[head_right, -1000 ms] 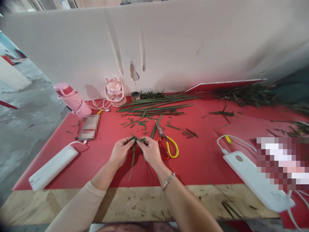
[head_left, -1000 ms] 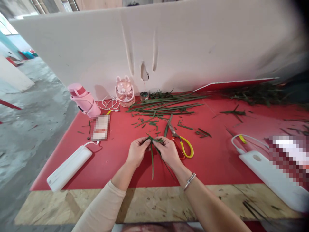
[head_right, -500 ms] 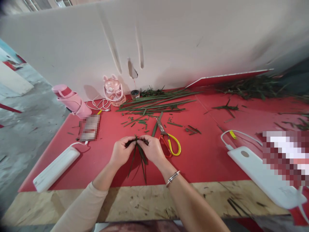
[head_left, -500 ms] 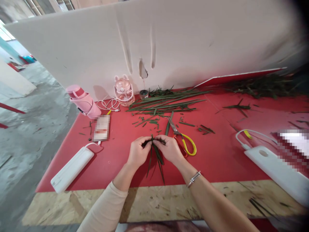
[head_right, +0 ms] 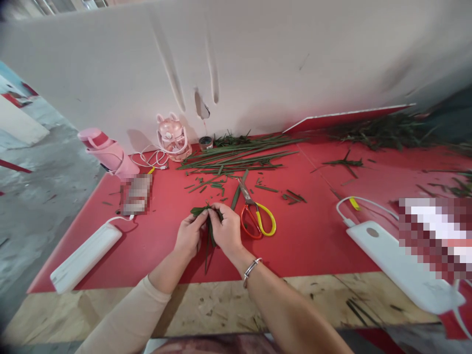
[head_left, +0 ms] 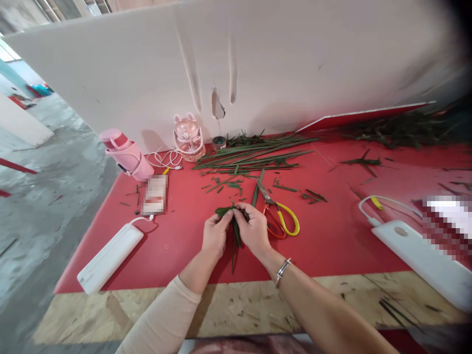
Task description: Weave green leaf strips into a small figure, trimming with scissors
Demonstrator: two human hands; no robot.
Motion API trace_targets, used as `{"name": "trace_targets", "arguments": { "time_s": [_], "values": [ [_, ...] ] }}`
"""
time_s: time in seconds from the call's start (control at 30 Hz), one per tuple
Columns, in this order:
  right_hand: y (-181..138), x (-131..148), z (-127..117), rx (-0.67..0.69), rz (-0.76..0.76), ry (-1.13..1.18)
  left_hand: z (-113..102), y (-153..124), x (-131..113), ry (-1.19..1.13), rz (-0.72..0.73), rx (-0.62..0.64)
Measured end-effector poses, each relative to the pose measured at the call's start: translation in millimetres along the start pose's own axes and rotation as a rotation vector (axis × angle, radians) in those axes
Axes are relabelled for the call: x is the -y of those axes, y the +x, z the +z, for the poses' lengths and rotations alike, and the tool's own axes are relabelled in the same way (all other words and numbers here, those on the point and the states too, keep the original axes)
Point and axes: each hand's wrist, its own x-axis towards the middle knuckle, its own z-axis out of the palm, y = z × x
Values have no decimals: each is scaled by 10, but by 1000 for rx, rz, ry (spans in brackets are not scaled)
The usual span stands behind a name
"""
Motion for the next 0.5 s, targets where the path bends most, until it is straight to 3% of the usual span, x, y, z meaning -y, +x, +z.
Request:
{"name": "trace_targets", "arguments": {
  "time_s": [0.2, 0.5],
  "values": [
    [-4, -12, -17, -10, -16, -10, 30, -17, -69, -170, -79, 86],
    [0, -23, -16, 38, 46, 68, 36, -19, -119, -242, -136, 75]
  ]
}}
